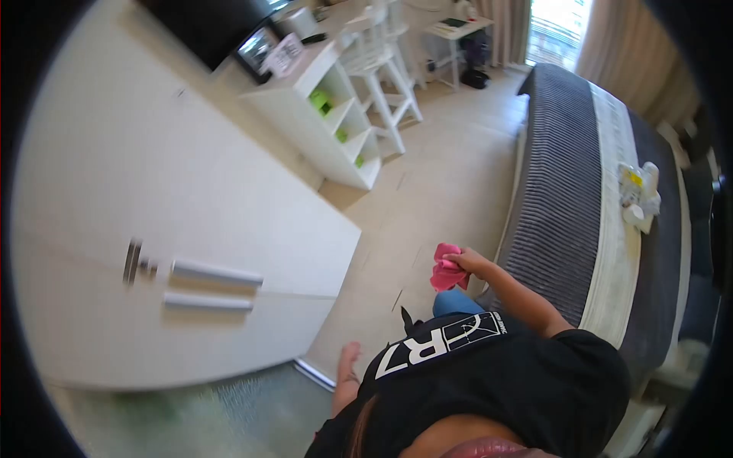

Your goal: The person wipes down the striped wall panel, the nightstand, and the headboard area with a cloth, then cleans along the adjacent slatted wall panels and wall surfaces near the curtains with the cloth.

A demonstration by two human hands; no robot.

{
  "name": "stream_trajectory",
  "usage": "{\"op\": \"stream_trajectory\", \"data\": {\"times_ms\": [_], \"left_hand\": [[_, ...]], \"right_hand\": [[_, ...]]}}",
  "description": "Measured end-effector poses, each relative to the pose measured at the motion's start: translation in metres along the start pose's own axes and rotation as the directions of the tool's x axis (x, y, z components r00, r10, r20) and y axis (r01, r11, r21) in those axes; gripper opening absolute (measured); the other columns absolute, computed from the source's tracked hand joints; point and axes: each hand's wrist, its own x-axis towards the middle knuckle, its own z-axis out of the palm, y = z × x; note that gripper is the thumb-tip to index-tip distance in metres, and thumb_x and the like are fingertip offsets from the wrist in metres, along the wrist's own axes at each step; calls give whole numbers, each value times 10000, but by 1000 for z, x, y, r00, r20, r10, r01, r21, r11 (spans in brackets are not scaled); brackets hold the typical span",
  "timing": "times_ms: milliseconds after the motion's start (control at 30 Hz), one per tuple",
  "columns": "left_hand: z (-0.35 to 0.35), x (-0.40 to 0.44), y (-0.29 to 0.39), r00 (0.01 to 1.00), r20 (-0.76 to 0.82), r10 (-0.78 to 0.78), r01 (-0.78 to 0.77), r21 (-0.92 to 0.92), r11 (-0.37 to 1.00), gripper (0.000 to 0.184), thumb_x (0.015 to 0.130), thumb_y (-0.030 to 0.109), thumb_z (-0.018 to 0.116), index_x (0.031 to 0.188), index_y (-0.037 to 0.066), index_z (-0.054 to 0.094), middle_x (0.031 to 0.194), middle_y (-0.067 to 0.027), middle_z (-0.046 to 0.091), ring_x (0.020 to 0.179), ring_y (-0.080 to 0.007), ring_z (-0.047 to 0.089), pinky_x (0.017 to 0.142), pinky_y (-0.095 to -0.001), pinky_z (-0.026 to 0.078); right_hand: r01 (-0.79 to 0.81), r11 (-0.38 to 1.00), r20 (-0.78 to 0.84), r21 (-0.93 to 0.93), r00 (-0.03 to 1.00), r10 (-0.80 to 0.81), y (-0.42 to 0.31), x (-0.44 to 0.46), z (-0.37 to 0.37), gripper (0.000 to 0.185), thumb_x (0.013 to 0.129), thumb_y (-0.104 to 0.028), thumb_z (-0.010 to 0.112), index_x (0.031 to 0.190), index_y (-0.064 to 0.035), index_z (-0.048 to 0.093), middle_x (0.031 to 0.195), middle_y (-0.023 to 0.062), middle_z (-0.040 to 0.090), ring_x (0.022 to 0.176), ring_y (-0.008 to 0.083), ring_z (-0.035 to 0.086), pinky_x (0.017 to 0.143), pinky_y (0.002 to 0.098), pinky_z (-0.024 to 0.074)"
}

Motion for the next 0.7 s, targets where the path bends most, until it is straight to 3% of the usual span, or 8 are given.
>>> {"op": "stream_trajectory", "data": {"times_ms": [33,167,333,400,500,533,600,700], "left_hand": [[-27,44,-13,983,-118,-142,16,-712,702,212,860,251,492,917,91,618,631,-29,565,519,-136,520,428,-291,409],[-192,191,-5,912,-254,-321,63,-687,724,186,815,157,503,953,79,600,663,-37,584,517,-126,537,403,-276,399],[-280,303,117,929,-253,-269,-172,-942,289,204,877,211,520,1052,105,532,804,-26,583,587,-130,559,404,-257,395],[-271,342,171,972,-165,-169,-98,-932,349,182,911,246,493,1036,119,534,787,-12,573,593,-130,562,405,-259,394],[-251,353,239,963,12,268,-166,-760,629,208,914,293,464,1012,125,537,803,-2,585,572,-127,555,407,-285,392],[-251,358,255,939,140,313,-143,-670,728,202,910,292,466,1003,129,539,794,1,582,567,-126,551,407,-285,391],[-255,377,279,896,294,332,-110,-578,809,190,903,291,471,986,136,544,775,7,577,556,-124,542,407,-287,388],[-287,428,309,867,401,295,-51,-518,854,173,892,288,477,960,147,550,747,15,570,540,-121,530,408,-288,383]], "right_hand": [[28,993,-101,113,995,-17,1,14,-17,423,795,-368,632,1053,-34,617,904,76,642,712,146,590,614,276,472],[-23,878,-251,479,954,162,-4,35,-84,356,821,-350,585,986,-38,633,812,98,632,653,191,618,566,326,498],[-57,746,-266,664,914,306,-10,95,-165,286,856,-294,521,975,-47,603,811,108,644,649,222,642,509,331,509],[-50,750,-251,659,926,282,-35,127,-193,310,861,-305,508,979,-34,600,823,117,646,659,236,644,527,349,511],[69,734,-276,676,947,164,-82,181,-237,339,858,-309,518,982,-6,605,819,125,645,670,223,644,545,345,516],[67,737,-276,673,947,165,-101,197,-249,339,858,-309,518,982,-6,605,819,125,645,670,223,644,545,345,516],[156,937,-487,313,873,17,-140,229,-280,335,842,-294,565,979,8,615,826,94,640,728,169,610,651,307,492],[221,967,-462,128,876,-139,-158,284,-336,327,807,-284,624,980,-6,627,844,55,641,759,129,576,737,274,460]]}}
